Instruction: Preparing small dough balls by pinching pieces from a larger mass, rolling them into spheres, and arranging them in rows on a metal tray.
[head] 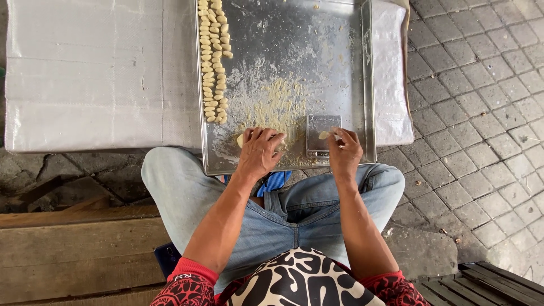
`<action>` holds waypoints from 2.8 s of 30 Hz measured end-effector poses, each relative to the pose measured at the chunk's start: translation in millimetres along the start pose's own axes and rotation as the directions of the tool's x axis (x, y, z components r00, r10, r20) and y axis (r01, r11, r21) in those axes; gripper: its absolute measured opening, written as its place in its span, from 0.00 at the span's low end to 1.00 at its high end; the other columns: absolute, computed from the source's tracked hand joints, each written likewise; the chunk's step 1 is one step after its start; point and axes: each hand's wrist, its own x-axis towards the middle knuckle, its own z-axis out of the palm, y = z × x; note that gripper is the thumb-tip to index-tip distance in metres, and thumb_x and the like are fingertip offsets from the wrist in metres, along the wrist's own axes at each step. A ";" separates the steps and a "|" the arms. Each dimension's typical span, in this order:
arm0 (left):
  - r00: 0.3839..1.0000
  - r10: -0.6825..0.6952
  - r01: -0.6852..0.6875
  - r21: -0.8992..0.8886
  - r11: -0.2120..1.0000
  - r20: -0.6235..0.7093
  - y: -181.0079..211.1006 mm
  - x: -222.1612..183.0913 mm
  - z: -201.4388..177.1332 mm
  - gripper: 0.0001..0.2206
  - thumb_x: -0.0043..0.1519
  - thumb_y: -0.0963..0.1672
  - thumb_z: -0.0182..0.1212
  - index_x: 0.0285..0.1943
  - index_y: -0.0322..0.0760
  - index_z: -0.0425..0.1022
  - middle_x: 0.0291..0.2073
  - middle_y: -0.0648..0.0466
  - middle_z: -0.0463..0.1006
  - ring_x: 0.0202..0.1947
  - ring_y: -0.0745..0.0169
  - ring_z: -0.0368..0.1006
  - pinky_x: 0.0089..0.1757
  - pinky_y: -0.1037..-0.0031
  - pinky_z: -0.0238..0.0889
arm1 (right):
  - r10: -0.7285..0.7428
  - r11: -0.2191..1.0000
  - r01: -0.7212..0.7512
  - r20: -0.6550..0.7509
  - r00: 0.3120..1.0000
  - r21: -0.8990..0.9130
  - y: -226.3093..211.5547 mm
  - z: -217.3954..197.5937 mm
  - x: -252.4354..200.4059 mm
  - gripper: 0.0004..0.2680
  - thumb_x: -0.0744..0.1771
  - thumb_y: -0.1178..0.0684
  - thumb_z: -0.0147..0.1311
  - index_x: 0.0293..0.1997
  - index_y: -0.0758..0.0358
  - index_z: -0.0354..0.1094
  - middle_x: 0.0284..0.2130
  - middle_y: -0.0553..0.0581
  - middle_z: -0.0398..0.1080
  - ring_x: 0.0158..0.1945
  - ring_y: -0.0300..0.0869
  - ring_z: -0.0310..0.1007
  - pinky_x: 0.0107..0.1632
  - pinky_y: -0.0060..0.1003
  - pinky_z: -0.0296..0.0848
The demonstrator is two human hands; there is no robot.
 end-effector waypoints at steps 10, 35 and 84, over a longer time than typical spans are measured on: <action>0.995 0.038 -0.043 -0.050 0.998 -0.096 8.8 3.1 2.2 0.18 0.57 0.44 0.68 0.58 0.47 0.77 0.51 0.55 0.77 0.55 0.55 0.69 0.56 0.60 0.60 | -0.071 0.944 0.106 0.121 0.990 -0.314 15.4 18.8 -14.4 0.06 0.67 0.54 0.65 0.47 0.57 0.80 0.38 0.55 0.74 0.30 0.46 0.77 0.35 0.37 0.77; 0.942 -0.291 0.059 -0.773 0.632 -0.165 39.5 9.8 -22.1 0.10 0.61 0.39 0.70 0.49 0.26 0.81 0.42 0.40 0.82 0.43 0.40 0.81 0.39 0.61 0.83 | 0.047 0.736 -0.292 0.384 0.922 0.611 -56.1 37.4 -45.4 0.12 0.66 0.63 0.58 0.56 0.69 0.75 0.43 0.69 0.76 0.31 0.42 0.77 0.28 0.35 0.78; 0.954 -0.221 0.283 -0.848 0.448 0.202 26.1 3.0 -23.2 0.15 0.69 0.45 0.61 0.30 0.32 0.80 0.21 0.47 0.79 0.24 0.66 0.76 0.30 0.75 0.75 | 0.018 0.737 -0.203 0.281 0.960 0.645 -12.4 56.2 -53.8 0.09 0.63 0.62 0.65 0.47 0.72 0.79 0.27 0.62 0.69 0.20 0.39 0.72 0.22 0.31 0.74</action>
